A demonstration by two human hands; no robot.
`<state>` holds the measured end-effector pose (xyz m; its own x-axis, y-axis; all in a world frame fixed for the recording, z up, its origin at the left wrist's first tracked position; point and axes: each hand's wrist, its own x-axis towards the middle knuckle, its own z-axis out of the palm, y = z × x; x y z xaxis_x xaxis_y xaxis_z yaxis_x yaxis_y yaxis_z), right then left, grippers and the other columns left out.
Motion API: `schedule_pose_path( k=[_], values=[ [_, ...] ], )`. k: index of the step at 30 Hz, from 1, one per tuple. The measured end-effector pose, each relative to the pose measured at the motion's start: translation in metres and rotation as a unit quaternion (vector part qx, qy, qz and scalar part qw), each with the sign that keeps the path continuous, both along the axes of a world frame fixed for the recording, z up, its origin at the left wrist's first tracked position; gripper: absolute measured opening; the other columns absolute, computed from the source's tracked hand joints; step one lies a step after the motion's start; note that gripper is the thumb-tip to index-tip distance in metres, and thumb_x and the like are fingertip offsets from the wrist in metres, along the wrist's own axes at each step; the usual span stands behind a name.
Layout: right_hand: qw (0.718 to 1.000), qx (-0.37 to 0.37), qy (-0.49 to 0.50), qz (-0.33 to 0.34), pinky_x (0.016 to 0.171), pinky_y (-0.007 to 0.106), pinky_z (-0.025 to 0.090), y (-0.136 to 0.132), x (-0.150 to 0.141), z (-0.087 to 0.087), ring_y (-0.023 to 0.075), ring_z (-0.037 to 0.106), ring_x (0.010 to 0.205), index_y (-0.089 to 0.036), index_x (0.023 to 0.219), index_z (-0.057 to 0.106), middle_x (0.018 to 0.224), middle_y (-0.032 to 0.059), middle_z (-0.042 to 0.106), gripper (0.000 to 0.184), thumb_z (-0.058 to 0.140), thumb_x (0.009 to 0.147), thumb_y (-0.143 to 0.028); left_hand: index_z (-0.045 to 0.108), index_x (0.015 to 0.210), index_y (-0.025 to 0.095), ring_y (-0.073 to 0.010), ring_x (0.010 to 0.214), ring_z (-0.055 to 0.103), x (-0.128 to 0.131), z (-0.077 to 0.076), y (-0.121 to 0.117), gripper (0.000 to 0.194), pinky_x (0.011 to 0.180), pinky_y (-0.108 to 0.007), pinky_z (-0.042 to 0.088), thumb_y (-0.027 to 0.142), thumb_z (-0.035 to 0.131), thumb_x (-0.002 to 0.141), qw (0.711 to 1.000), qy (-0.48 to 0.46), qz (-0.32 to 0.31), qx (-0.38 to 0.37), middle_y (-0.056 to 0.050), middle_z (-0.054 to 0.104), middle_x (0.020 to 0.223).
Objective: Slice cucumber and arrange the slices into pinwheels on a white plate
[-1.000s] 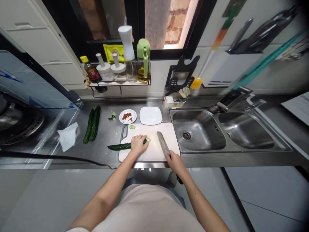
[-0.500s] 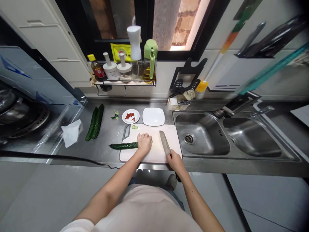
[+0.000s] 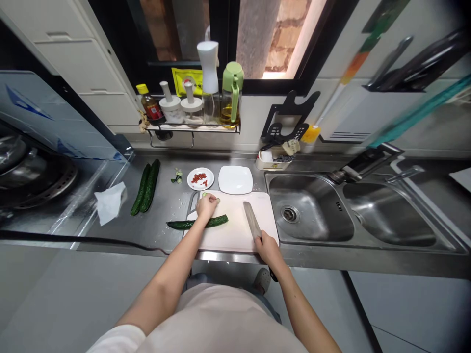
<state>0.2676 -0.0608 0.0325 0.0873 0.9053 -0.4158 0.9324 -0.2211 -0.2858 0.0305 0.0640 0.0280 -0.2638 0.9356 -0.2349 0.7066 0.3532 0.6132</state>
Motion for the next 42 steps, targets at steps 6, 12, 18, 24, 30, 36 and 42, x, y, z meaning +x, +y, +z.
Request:
schedule_pose_path(
  k=[6,12,18,24,30,36,42],
  values=[
    [1.0,0.003,0.002,-0.004,0.06,0.026,0.021,0.0,0.001,-0.001,0.0145,0.054,0.072,-0.016,0.094,0.057,0.081,0.0064,0.065,0.017,0.041,0.094,-0.022,0.067,0.091,0.025,-0.019,0.09,0.063,-0.018,-0.013,0.02,0.017,0.08,-0.03,0.04,0.034,0.062,0.078,0.999,0.031,0.038,0.002,-0.001,0.072,0.088],
    [1.0,0.006,0.007,-0.01,0.061,0.026,0.021,0.0,0.002,-0.004,0.0148,0.053,0.072,-0.016,0.095,0.057,0.08,0.0059,0.065,0.017,0.042,0.093,-0.022,0.067,0.095,0.027,-0.0225,0.094,0.063,-0.022,-0.019,0.026,0.019,0.082,-0.033,0.041,0.025,0.058,0.079,0.996,0.076,0.036,-0.001,-0.003,0.073,0.093],
    [1.0,0.001,0.006,-0.007,0.06,0.026,0.02,0.001,0.002,-0.004,0.0149,0.053,0.072,-0.015,0.094,0.057,0.082,0.007,0.065,0.018,0.04,0.093,-0.022,0.066,0.101,0.028,-0.0214,0.094,0.062,-0.027,-0.025,0.026,0.023,0.077,-0.03,0.042,0.027,0.058,0.08,0.996,0.084,0.036,0.006,-0.003,0.071,0.096],
    [1.0,0.004,0.012,-0.007,0.06,0.026,0.021,0.001,0.002,-0.001,0.0155,0.053,0.072,-0.015,0.094,0.057,0.081,0.0072,0.065,0.018,0.041,0.093,-0.022,0.07,0.103,0.029,-0.0228,0.104,0.056,-0.033,-0.028,0.019,0.023,0.082,-0.031,0.042,0.027,0.058,0.083,0.989,0.139,-0.038,0.045,-0.005,0.066,0.112],
    [1.0,0.006,0.009,-0.007,0.06,0.026,0.021,0.001,0.003,-0.004,0.0147,0.054,0.073,-0.015,0.094,0.057,0.081,0.0065,0.065,0.018,0.041,0.093,-0.021,0.072,0.105,0.029,-0.0243,0.105,0.053,-0.034,-0.032,0.017,0.026,0.084,-0.033,0.042,0.026,0.053,0.087,0.981,0.166,-0.081,0.061,-0.006,0.064,0.114],
    [1.0,0.002,0.005,-0.011,0.06,0.026,0.021,0.001,0.003,-0.003,0.0149,0.054,0.073,-0.016,0.094,0.057,0.081,0.0066,0.065,0.017,0.041,0.094,-0.022,0.072,0.105,0.029,-0.0238,0.105,0.053,-0.034,-0.036,0.018,0.027,0.084,-0.032,0.043,0.027,0.051,0.089,0.98,0.167,-0.081,0.069,-0.006,0.064,0.112],
    [1.0,0.007,0.004,-0.007,0.061,0.025,0.022,0.001,0.003,-0.003,0.0151,0.054,0.073,-0.015,0.094,0.058,0.082,0.007,0.066,0.017,0.042,0.093,-0.021,0.072,0.103,0.028,-0.024,0.106,0.054,-0.033,-0.034,0.018,0.026,0.087,-0.032,0.042,0.025,0.052,0.088,0.982,0.154,-0.081,0.078,-0.007,0.064,0.111]
  ],
)
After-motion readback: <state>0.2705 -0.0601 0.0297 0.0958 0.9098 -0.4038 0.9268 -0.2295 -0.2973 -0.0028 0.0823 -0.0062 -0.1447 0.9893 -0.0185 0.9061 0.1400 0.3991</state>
